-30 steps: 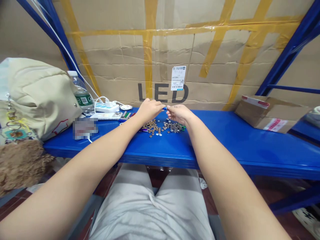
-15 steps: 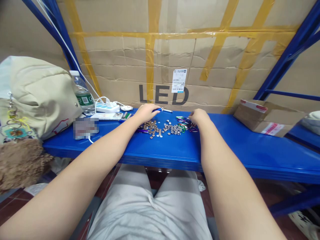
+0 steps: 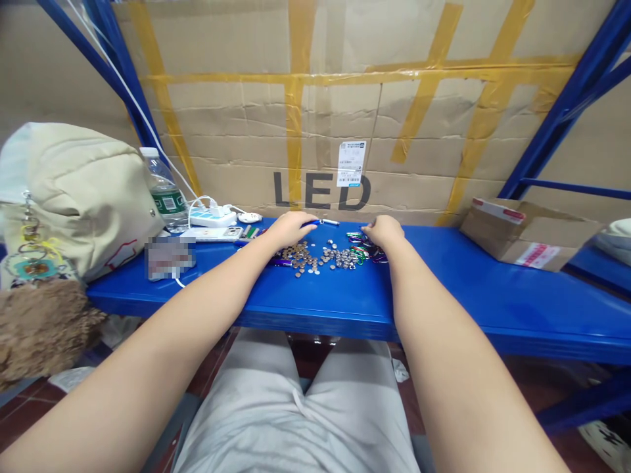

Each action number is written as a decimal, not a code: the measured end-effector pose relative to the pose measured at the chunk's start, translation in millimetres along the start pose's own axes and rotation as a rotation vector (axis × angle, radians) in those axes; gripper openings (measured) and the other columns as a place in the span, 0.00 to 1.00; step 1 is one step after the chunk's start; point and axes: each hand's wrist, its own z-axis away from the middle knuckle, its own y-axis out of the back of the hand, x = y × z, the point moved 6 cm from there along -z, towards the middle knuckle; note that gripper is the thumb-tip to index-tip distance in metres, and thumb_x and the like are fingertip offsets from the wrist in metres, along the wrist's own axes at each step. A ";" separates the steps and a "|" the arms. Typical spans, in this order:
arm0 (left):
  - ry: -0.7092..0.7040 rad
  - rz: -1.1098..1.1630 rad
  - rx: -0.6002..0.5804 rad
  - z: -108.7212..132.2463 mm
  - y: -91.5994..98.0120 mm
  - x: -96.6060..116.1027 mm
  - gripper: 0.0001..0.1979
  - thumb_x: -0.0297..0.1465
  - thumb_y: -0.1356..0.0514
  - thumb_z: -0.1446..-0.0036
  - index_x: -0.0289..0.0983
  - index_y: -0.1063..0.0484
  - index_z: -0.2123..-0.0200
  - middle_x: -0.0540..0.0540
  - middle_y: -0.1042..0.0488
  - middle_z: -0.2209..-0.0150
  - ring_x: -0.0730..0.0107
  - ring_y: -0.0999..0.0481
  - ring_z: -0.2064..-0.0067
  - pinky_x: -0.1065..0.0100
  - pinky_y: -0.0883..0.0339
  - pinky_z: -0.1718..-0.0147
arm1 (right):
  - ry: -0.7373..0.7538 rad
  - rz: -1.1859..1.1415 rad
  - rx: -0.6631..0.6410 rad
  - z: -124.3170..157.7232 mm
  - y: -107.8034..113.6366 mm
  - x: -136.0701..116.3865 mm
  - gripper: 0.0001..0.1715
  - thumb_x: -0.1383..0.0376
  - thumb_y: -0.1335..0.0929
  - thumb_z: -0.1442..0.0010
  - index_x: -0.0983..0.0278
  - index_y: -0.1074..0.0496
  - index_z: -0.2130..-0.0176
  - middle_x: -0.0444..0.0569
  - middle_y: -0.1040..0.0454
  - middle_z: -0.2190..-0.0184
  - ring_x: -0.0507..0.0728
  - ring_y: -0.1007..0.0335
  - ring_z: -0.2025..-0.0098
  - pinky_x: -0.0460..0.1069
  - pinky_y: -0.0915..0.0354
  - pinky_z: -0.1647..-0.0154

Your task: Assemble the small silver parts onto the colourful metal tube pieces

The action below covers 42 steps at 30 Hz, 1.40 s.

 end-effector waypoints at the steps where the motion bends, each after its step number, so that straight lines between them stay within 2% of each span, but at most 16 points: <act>1: -0.009 0.042 0.003 -0.3 -0.4 1.8 0.17 0.35 0.51 0.37 0.37 0.33 0.49 0.42 0.29 0.47 0.59 0.31 0.47 0.60 0.39 0.49 | 0.010 -0.039 0.004 6.2 6.0 -10.8 0.16 0.56 0.33 0.47 0.66 0.28 0.76 0.55 0.26 0.75 0.60 0.29 0.67 0.50 0.37 0.66; 5: 0.002 0.183 0.037 -1.1 -0.9 9.8 0.15 0.34 0.55 0.36 0.35 0.38 0.51 0.39 0.29 0.52 0.62 0.29 0.53 0.63 0.36 0.54 | 0.032 -0.443 0.026 29.0 20.4 -53.1 0.12 0.60 0.35 0.45 0.67 0.27 0.70 0.52 0.24 0.69 0.55 0.30 0.67 0.47 0.37 0.66; 8: -0.012 0.219 0.061 -1.2 -1.1 17.9 0.14 0.35 0.56 0.36 0.34 0.39 0.54 0.38 0.29 0.55 0.61 0.29 0.55 0.62 0.37 0.56 | 0.037 -0.708 -0.082 39.0 12.2 -74.9 0.11 0.62 0.34 0.44 0.67 0.27 0.70 0.51 0.24 0.67 0.52 0.32 0.69 0.45 0.37 0.68; 13: -0.035 0.250 0.055 -0.1 -2.9 24.8 0.14 0.39 0.51 0.39 0.35 0.38 0.57 0.40 0.28 0.57 0.61 0.29 0.57 0.63 0.37 0.58 | 0.001 -1.119 -0.334 46.4 -10.1 -88.9 0.11 0.63 0.36 0.39 0.67 0.30 0.70 0.48 0.28 0.74 0.49 0.35 0.76 0.45 0.35 0.72; 17: 0.032 0.210 0.056 1.2 -1.8 20.9 0.15 0.42 0.48 0.42 0.35 0.37 0.59 0.40 0.27 0.60 0.61 0.29 0.60 0.64 0.37 0.63 | -0.040 -1.243 -0.421 48.8 -16.0 -89.8 0.12 0.60 0.37 0.37 0.66 0.31 0.68 0.47 0.29 0.75 0.49 0.36 0.77 0.45 0.34 0.72; 21: 0.118 0.145 0.057 1.3 -0.7 13.7 0.13 0.40 0.48 0.43 0.35 0.35 0.64 0.40 0.27 0.65 0.61 0.29 0.65 0.65 0.39 0.67 | 0.011 -1.184 -0.488 54.0 -15.6 -95.7 0.22 0.51 0.41 0.36 0.65 0.31 0.65 0.51 0.27 0.68 0.50 0.35 0.74 0.45 0.35 0.73; 25: 0.138 0.153 0.050 -0.6 -0.4 12.3 0.10 0.35 0.48 0.44 0.34 0.34 0.68 0.41 0.27 0.67 0.63 0.30 0.66 0.66 0.39 0.67 | 0.079 -1.083 -0.481 55.9 -13.6 -99.9 0.26 0.50 0.44 0.36 0.65 0.29 0.62 0.52 0.27 0.65 0.50 0.34 0.73 0.47 0.34 0.70; 27: 0.172 0.191 0.057 -1.7 1.5 11.5 0.10 0.35 0.48 0.45 0.34 0.33 0.70 0.42 0.27 0.68 0.63 0.30 0.66 0.66 0.40 0.67 | 0.134 -0.935 -0.369 51.7 -9.7 -97.6 0.23 0.52 0.42 0.36 0.66 0.28 0.62 0.53 0.26 0.64 0.52 0.33 0.71 0.48 0.34 0.67; 30: 0.270 0.341 0.064 -2.5 4.5 6.6 0.11 0.35 0.48 0.46 0.34 0.33 0.72 0.44 0.29 0.70 0.65 0.32 0.67 0.67 0.40 0.67 | 0.329 -0.578 -0.039 44.7 4.5 -96.9 0.14 0.60 0.34 0.43 0.67 0.27 0.61 0.55 0.26 0.61 0.55 0.32 0.65 0.51 0.35 0.60; 31: 0.301 0.421 0.057 -2.4 4.4 4.5 0.11 0.35 0.49 0.45 0.34 0.34 0.73 0.45 0.30 0.71 0.67 0.33 0.68 0.68 0.41 0.68 | 0.419 -0.480 0.044 44.6 7.8 -99.6 0.15 0.62 0.32 0.46 0.67 0.27 0.59 0.55 0.26 0.59 0.56 0.32 0.64 0.52 0.35 0.59; 33: 0.349 0.593 0.017 -1.8 1.1 0.9 0.12 0.34 0.51 0.45 0.35 0.36 0.76 0.48 0.34 0.77 0.71 0.36 0.74 0.69 0.43 0.72 | 0.573 -0.361 0.106 46.3 8.6 -105.9 0.20 0.64 0.32 0.47 0.67 0.29 0.54 0.56 0.27 0.57 0.58 0.31 0.61 0.52 0.36 0.57; 35: 0.380 0.725 -0.040 -0.5 -4.2 -1.5 0.13 0.34 0.52 0.43 0.36 0.39 0.78 0.51 0.41 0.81 0.75 0.43 0.79 0.70 0.47 0.77 | 0.647 -0.301 0.091 47.3 6.1 -109.6 0.17 0.65 0.34 0.45 0.67 0.28 0.55 0.56 0.26 0.58 0.59 0.31 0.59 0.52 0.37 0.57; 37: 0.392 0.773 -0.069 1.3 -7.5 -3.0 0.14 0.36 0.53 0.41 0.37 0.40 0.77 0.52 0.45 0.82 0.76 0.47 0.80 0.70 0.50 0.78 | 0.646 -0.265 0.077 47.6 5.1 -110.3 0.11 0.66 0.37 0.42 0.66 0.27 0.61 0.54 0.25 0.63 0.58 0.31 0.60 0.51 0.39 0.58; 40: 0.319 0.689 -0.020 2.1 -3.3 -1.6 0.17 0.42 0.51 0.40 0.36 0.36 0.73 0.51 0.39 0.79 0.74 0.41 0.77 0.70 0.45 0.75 | 0.550 -0.295 0.015 47.6 4.2 -107.6 0.14 0.66 0.41 0.38 0.65 0.31 0.71 0.49 0.27 0.73 0.55 0.32 0.68 0.48 0.40 0.65; 42: 0.227 0.588 0.013 1.1 1.6 2.3 0.17 0.42 0.51 0.40 0.35 0.33 0.70 0.49 0.32 0.74 0.72 0.36 0.72 0.71 0.42 0.70 | 0.472 -0.332 -0.050 48.6 1.9 -105.8 0.16 0.64 0.43 0.37 0.64 0.35 0.74 0.47 0.30 0.76 0.53 0.35 0.72 0.47 0.41 0.68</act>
